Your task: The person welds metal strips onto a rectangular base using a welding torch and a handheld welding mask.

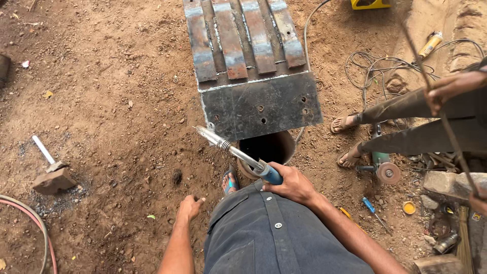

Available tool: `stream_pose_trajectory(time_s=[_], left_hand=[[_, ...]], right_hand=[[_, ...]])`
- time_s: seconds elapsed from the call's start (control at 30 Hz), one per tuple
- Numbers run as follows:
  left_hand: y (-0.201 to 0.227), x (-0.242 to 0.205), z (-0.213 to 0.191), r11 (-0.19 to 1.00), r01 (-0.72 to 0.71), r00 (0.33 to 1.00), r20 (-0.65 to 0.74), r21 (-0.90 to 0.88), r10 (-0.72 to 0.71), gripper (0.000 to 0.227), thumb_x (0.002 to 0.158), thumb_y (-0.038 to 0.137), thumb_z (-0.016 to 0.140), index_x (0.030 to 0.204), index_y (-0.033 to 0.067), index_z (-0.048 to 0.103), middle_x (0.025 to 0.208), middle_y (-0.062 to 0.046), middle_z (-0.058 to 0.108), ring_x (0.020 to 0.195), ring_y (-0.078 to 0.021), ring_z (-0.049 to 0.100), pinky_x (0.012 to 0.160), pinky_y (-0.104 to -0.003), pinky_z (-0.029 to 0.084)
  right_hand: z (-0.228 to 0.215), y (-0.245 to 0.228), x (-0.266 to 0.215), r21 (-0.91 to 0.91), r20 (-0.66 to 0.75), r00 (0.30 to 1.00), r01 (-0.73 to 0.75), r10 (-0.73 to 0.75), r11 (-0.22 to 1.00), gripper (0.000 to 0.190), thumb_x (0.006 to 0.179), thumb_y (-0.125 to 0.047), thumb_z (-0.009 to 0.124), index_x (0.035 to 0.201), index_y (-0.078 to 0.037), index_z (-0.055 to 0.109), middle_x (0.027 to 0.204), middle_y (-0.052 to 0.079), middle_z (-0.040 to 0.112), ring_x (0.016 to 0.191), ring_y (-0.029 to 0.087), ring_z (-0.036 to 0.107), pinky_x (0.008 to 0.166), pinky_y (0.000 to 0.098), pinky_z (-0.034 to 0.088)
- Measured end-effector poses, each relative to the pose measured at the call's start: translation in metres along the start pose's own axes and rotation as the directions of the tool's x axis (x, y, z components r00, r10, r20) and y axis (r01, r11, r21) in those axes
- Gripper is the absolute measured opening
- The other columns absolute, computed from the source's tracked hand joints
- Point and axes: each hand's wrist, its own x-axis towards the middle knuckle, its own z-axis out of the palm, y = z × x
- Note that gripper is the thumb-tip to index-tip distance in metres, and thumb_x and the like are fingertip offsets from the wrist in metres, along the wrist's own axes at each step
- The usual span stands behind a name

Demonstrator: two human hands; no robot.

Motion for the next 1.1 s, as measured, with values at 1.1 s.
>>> stream_pose_trajectory(time_s=[1.1], left_hand=[[0.067,-0.069,0.046,0.995,0.1,0.995,-0.023,-0.033,-0.1,0.054,0.091,0.045,0.068,0.126,0.003,0.071,0.125,-0.02,0.073,0.115,-0.032,0.071,0.106,-0.046,0.05]], right_hand=[[-0.052,0.052,-0.018,0.049,0.142,0.989,0.031,-0.038,0.998,0.057,0.076,-0.037,0.082,0.126,-0.014,0.067,0.109,0.012,0.078,0.102,0.027,0.076,0.093,0.0432,0.058]])
